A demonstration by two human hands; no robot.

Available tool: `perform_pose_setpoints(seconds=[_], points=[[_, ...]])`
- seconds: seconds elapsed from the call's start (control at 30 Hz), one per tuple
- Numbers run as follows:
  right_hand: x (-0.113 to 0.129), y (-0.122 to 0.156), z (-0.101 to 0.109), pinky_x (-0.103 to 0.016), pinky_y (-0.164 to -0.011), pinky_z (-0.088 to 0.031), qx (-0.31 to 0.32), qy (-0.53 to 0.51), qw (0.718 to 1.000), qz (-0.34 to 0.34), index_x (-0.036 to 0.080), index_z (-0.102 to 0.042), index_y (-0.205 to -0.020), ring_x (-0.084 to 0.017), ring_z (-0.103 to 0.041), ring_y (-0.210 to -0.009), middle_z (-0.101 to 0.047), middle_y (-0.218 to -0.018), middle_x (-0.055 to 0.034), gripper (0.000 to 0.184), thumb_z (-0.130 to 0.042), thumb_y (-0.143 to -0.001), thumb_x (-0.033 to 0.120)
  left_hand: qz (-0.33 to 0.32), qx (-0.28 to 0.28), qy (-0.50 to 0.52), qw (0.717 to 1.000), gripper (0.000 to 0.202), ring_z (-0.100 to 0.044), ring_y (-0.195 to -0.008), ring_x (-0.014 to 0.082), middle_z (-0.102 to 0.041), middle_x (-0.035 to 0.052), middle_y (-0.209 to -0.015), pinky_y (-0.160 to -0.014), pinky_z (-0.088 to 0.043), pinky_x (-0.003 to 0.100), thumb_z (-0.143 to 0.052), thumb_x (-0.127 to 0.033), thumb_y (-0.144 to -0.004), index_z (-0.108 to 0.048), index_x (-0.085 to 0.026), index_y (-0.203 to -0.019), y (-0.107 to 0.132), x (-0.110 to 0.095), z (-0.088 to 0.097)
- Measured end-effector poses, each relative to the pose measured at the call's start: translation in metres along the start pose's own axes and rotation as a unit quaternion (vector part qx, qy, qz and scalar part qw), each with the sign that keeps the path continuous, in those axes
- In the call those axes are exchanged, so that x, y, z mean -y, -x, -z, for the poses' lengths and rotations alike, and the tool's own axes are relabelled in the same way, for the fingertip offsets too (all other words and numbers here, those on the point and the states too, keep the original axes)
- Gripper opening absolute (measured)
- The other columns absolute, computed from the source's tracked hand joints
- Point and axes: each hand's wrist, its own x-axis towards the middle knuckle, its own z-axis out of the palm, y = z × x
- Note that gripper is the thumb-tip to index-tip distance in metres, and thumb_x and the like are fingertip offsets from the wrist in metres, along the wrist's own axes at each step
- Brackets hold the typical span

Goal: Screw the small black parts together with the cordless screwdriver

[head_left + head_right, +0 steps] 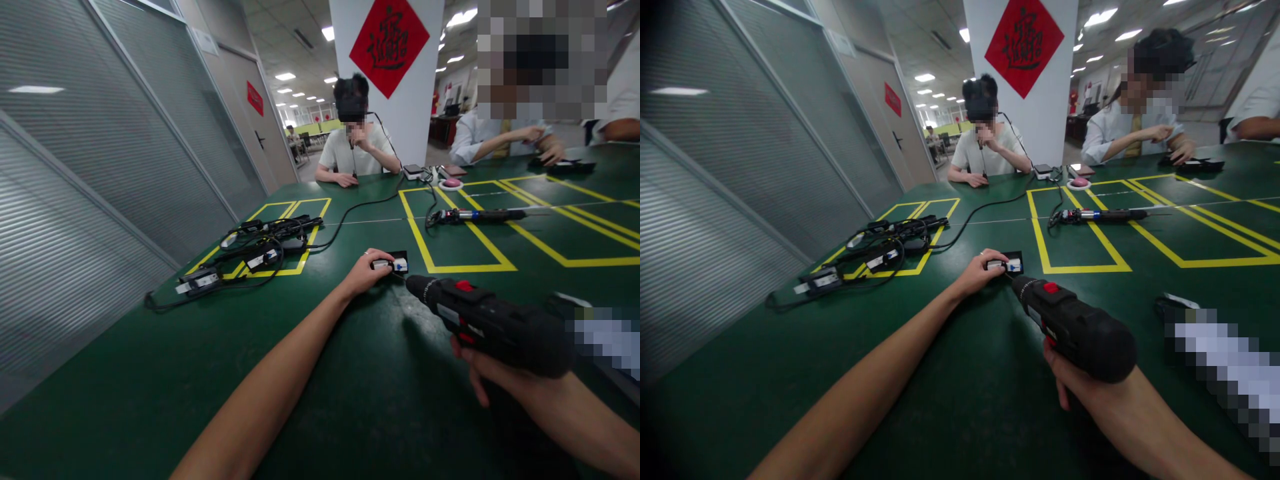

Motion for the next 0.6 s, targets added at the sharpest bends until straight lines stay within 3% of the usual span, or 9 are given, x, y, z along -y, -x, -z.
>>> perform_pose_setpoints(seconds=[0.13,0.47,0.6], points=[[-0.004,-0.001,0.001,-0.029,-0.039,-0.044,0.000,0.003,1.000,-0.002,0.026,-0.054,-0.091,-0.014,-0.057,-0.034,-0.069,-0.070,0.0005,0.022,-0.059,-0.071,0.035,-0.009,-0.002,0.003,1.000,0.026,-0.055,-0.102,0.0191,-0.059,0.0071,-0.108,-0.097,-0.042,0.034,-0.062,-0.028,-0.079,-0.068,-0.018,-0.102,-0.001,0.004,0.000],[0.013,0.006,-0.001,-0.031,-0.043,-0.047,-0.027,0.025,0.999,-0.011,0.028,-0.057,-0.084,-0.015,-0.057,-0.037,-0.068,-0.068,0.0006,0.013,-0.057,-0.072,0.033,0.004,0.001,-0.007,1.000,0.026,-0.055,-0.103,0.0195,-0.060,0.0072,-0.108,-0.096,-0.043,0.034,-0.061,-0.028,-0.079,-0.068,-0.018,-0.103,0.001,-0.001,0.000],[0.010,0.005,0.000,-0.032,-0.048,-0.050,-0.013,0.057,0.998,-0.018,0.027,-0.058,-0.077,-0.017,-0.058,-0.037,-0.062,-0.049,0.0035,0.004,-0.056,-0.074,0.030,-0.005,-0.005,-0.008,1.000,0.026,-0.055,-0.103,0.0190,-0.060,0.0070,-0.108,-0.096,-0.043,0.033,-0.061,-0.028,-0.080,-0.068,-0.018,-0.103,0.001,0.002,-0.001]])
